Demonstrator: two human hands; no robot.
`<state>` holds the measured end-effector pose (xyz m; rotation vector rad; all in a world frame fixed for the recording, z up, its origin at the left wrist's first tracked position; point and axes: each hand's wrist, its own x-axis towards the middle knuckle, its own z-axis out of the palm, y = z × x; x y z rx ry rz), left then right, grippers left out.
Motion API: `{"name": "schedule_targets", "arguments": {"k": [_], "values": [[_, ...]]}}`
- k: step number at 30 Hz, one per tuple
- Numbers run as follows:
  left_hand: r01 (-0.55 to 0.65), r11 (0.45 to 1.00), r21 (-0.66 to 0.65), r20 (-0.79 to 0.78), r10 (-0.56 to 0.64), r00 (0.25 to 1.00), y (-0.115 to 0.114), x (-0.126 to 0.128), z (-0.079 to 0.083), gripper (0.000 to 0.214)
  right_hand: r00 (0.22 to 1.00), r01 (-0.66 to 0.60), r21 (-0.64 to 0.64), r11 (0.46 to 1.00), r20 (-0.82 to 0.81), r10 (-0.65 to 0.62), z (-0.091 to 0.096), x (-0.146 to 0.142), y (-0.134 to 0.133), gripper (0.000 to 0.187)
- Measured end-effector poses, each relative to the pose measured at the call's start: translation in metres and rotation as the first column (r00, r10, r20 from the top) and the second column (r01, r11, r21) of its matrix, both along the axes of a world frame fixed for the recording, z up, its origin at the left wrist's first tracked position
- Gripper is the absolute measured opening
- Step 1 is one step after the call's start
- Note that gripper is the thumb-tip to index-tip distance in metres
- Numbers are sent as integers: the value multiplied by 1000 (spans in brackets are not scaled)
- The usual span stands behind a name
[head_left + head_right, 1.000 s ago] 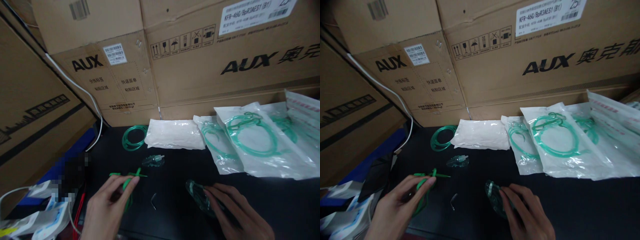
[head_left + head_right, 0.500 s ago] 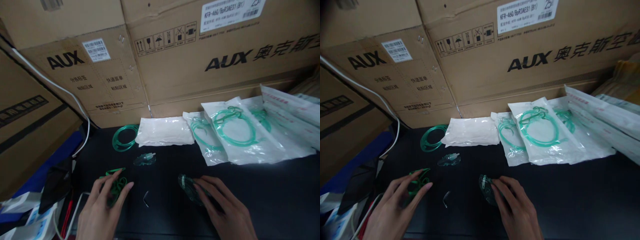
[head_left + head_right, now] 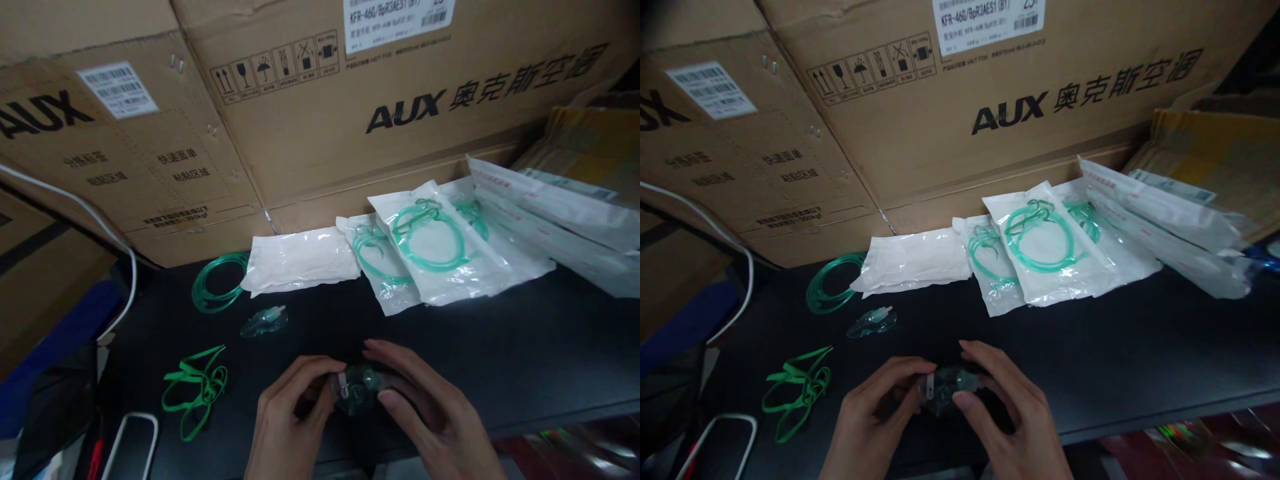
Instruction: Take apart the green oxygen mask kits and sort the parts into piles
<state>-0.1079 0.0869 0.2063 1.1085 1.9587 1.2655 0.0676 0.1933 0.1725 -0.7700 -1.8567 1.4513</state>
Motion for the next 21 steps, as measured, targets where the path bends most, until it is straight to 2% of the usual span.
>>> {"name": "schedule_targets", "arguments": {"k": [2,3,5,7,10,13,17,21], "values": [[10,997,79,-48,-6,999,-1,0,2,21,998,-51,-243,969,6,54,-1,-3,-1,37],[13,994,106,-58,-7,998,-1,0,2,22,995,-89,-321,943,7,97,0,-5,-1,37],[13,990,142,-44,-7,999,-1,2,3,23,985,-162,-382,910,-2,175,5,-10,-2,33],[-9,986,169,-4,10,1000,-1,4,3,24,978,-200,-383,902,-20,209,10,-13,-2,29],[-102,981,164,52,95,994,-2,5,1,19,982,-186,-347,919,-27,188,14,-16,-1,25],[-184,982,49,129,177,976,-2,2,1,14,994,-99,-231,968,30,108,11,-15,0,25],[-114,984,-135,295,150,944,-1,-1,1,41,997,-20,-3,1000,74,20,6,-12,1,34],[-35,990,-138,391,86,916,2,2,0,50,999,-11,92,996,41,7,5,-11,-1,38]]}}
